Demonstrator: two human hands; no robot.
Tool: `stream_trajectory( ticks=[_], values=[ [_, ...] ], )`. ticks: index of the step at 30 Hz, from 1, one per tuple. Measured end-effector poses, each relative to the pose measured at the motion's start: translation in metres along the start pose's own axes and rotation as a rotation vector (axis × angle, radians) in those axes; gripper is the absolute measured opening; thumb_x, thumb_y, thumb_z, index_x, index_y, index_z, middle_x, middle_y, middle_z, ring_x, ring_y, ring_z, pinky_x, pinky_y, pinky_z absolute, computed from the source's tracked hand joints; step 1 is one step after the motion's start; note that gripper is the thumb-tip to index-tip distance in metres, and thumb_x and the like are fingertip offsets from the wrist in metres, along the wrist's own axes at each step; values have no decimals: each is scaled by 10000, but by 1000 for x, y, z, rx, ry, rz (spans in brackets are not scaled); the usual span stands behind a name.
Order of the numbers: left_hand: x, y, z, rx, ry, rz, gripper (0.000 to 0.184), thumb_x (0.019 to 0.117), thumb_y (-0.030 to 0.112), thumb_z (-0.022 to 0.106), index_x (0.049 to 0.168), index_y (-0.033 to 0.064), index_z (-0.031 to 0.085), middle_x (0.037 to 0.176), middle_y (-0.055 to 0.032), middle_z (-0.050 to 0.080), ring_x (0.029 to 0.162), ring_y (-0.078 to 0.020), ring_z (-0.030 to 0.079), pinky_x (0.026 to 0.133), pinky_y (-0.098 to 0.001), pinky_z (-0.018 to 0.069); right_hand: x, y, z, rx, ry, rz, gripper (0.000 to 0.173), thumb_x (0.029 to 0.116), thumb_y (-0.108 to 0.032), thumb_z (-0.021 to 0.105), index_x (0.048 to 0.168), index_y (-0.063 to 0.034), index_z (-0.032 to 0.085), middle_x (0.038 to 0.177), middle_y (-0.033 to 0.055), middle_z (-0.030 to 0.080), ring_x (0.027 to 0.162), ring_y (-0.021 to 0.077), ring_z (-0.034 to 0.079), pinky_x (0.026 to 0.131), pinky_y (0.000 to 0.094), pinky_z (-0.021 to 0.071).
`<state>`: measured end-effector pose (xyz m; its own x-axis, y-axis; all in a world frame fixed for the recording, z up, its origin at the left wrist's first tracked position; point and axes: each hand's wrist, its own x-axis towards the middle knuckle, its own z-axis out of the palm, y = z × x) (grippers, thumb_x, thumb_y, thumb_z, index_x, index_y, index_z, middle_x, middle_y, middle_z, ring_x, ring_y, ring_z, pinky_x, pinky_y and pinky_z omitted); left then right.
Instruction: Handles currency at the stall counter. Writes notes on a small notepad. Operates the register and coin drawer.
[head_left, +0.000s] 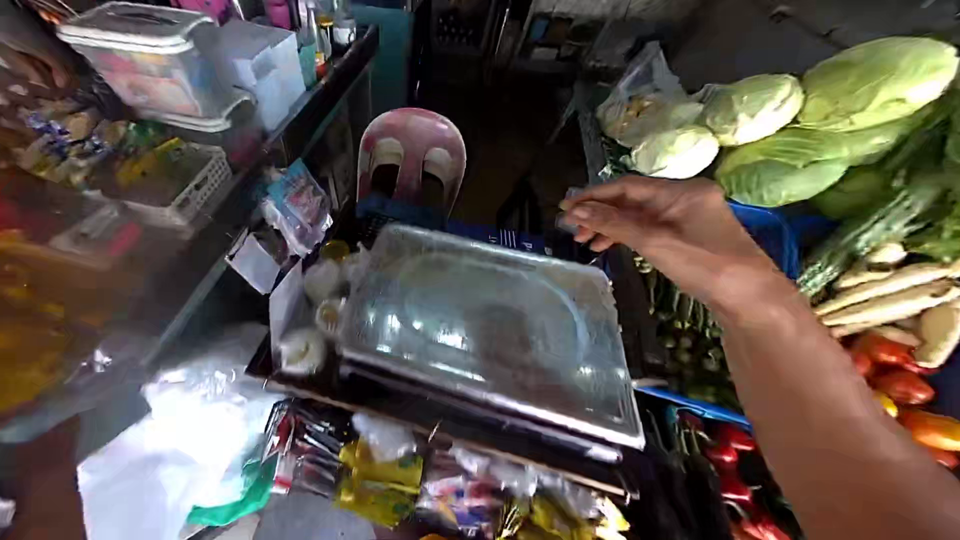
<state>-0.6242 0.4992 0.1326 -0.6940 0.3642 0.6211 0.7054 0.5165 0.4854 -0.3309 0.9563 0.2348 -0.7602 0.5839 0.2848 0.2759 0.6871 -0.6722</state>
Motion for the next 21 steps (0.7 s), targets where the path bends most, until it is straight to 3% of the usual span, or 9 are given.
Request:
stream_trajectory(
  ticks=[2,3,6,9,11,12,15,18,21],
  values=[
    [63,16,31,55,-74,120,276,1048,209,582,1179,-16,676,1093,-129,694,995,-125,674,856,-280,563,62,2,1,21,-85,-24,250,1010,-224,626,1191,-69,699,1049,55,727,870,130,716,775,329,626],
    [98,46,48,55,-103,137,277,1042,203,583,1150,-36,674,1058,-168,687,940,-158,663,814,-321,553,93,5,3,34,-115,-41,254,1005,-236,629,1181,-71,709,1035,40,730,861,107,712,764,309,624],
    [173,118,95,79,-256,36,411,1053,308,576,1139,-92,611,1035,-259,643,932,-301,647,839,-497,529,170,48,20,59,-161,31,256,1034,-251,598,1176,-67,705,1000,57,732,808,121,708,697,314,609],
    [196,137,136,228,-337,74,582,1040,506,531,924,-61,595,809,-244,599,719,-398,606,638,-597,468,212,145,57,-89,-277,247,295,1050,-246,570,1204,-27,694,1071,182,718,934,315,713,828,554,582],
    [196,143,160,261,-361,138,584,1044,496,513,841,-46,590,728,-232,585,634,-413,591,551,-592,436,221,214,92,-217,-440,357,310,1027,-254,593,1194,-19,707,1130,248,702,1065,436,673,922,699,497],
    [195,145,171,250,-367,154,564,1044,476,520,822,-38,591,707,-217,575,611,-395,574,538,-568,421,221,241,111,-262,-530,378,310,1023,-262,605,1194,-28,715,1156,253,701,1107,457,662,945,724,479],
    [193,145,196,246,-369,139,512,1038,440,539,825,-18,623,680,-169,573,569,-324,551,519,-504,396,231,271,159,-167,-842,422,379,1087,-250,510,1165,63,708,1187,300,673,1156,458,628,1017,663,433],
    [194,139,214,261,-359,84,478,1031,414,569,826,-14,627,670,-141,562,559,-274,529,517,-459,383,254,252,182,39,-1012,536,563,1112,-390,414,1130,116,660,1126,305,643,1071,404,615,973,619,442],
    [188,131,226,269,-373,2,442,1030,396,590,841,-3,615,690,-123,562,583,-242,537,535,-445,405,269,244,206,96,-1087,444,510,1103,-357,449,1033,89,684,1006,234,666,959,322,630,900,561,481]
  ],
)
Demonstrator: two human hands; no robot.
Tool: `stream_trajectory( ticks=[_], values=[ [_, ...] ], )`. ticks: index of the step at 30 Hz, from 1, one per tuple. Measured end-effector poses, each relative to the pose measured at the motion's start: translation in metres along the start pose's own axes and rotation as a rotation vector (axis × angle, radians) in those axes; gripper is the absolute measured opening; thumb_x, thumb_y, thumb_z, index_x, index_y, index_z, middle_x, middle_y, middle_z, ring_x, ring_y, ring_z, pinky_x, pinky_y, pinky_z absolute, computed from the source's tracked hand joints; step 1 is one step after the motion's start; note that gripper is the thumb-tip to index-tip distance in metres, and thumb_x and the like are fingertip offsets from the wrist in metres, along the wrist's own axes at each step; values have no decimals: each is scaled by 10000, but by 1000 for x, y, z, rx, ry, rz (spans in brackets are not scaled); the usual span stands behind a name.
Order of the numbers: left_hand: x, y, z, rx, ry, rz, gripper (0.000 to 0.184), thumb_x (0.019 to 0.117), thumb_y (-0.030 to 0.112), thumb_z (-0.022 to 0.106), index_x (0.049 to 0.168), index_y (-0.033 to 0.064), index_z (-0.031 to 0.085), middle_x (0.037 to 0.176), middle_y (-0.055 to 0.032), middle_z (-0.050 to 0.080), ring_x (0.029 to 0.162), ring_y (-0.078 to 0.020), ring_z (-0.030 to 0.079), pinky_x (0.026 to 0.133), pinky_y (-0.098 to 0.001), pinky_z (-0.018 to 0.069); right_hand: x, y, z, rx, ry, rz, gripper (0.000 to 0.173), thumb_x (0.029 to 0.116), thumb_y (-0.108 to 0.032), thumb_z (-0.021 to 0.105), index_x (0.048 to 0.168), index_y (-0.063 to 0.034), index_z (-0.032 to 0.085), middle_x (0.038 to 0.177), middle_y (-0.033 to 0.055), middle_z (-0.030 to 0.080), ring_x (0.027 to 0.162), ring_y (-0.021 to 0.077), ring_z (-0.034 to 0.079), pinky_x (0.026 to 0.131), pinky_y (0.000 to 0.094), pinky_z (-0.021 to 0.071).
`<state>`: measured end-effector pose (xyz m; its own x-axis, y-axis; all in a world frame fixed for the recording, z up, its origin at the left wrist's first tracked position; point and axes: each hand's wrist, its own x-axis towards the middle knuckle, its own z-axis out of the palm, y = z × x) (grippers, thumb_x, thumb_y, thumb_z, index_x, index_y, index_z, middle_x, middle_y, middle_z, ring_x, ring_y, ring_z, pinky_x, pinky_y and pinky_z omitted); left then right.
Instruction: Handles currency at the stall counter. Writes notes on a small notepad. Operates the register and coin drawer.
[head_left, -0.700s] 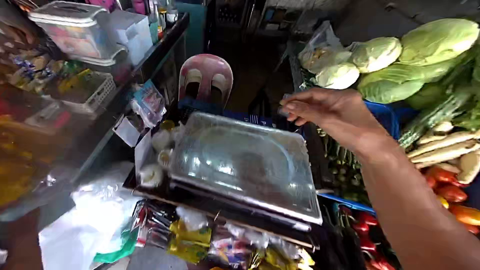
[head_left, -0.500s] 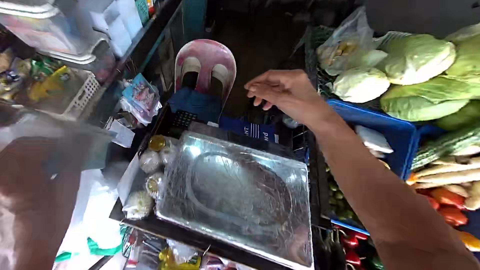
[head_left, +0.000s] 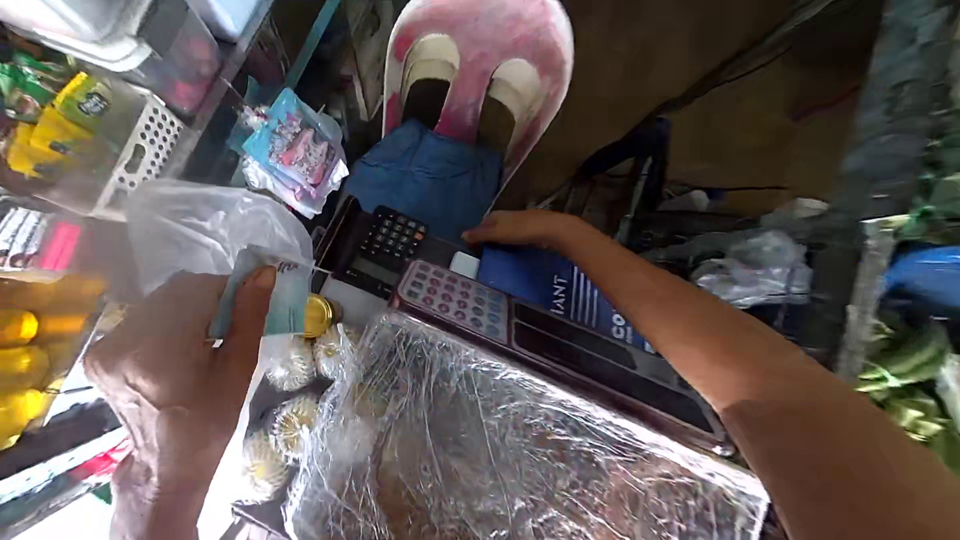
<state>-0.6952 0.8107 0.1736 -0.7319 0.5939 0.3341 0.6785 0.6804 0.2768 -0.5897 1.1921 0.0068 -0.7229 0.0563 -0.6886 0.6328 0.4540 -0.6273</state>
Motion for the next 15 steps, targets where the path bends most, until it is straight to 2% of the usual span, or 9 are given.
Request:
stream_trajectory(
  ticks=[2,4,6,8,10,12,13,15],
  values=[
    [-1,-1,10,-19,-14,-18,399,1034,366,601,848,13,617,702,-107,569,589,-209,541,539,-408,418,13,-15,7,-45,-37,-49,456,1107,-291,453,1071,95,694,1055,249,673,1013,339,634,942,570,468],
    [0,-1,19,-30,-36,-30,376,1036,359,603,860,28,630,702,-93,583,577,-189,546,524,-393,423,27,-25,18,-141,-48,-79,432,1105,-259,452,1047,97,690,1047,274,662,1011,387,628,916,612,452],
    [3,-2,23,-35,-63,-22,376,1037,376,599,878,38,648,714,-90,597,580,-192,557,525,-403,438,39,-27,23,-203,-47,-19,517,1103,-348,430,1051,106,672,1076,306,653,1045,440,627,902,667,443],
    [10,-4,21,-35,-63,7,385,1040,379,594,880,34,652,714,-103,595,582,-209,552,528,-417,430,38,-32,22,-224,-89,58,632,1114,-438,351,1189,115,646,1232,333,621,1195,476,584,993,693,398],
    [17,-9,15,-41,-52,30,386,1047,381,585,890,33,648,714,-114,594,582,-218,555,528,-428,433,34,-35,23,-214,-107,77,676,1125,-457,255,1337,89,593,1387,327,558,1338,478,504,1083,699,331],
    [24,-19,11,-64,-41,40,380,1050,389,579,905,46,652,719,-107,599,577,-210,559,523,-421,443,30,-44,24,-241,-97,59,625,1143,-374,207,1395,87,546,1437,332,518,1378,484,463,1106,685,305],
    [28,-25,11,-83,-34,50,373,1048,392,581,904,55,653,712,-94,596,569,-197,555,519,-406,445,29,-48,22,-292,-104,33,564,1151,-291,207,1410,97,524,1436,345,508,1371,495,460,1109,667,306],
    [36,-38,10,-129,-43,66,367,1047,384,587,883,60,638,693,-76,576,553,-174,535,512,-371,444,28,-56,22,-413,-110,5,443,1142,-157,270,1379,111,531,1383,359,533,1323,510,493,1090,653,341]
  ],
)
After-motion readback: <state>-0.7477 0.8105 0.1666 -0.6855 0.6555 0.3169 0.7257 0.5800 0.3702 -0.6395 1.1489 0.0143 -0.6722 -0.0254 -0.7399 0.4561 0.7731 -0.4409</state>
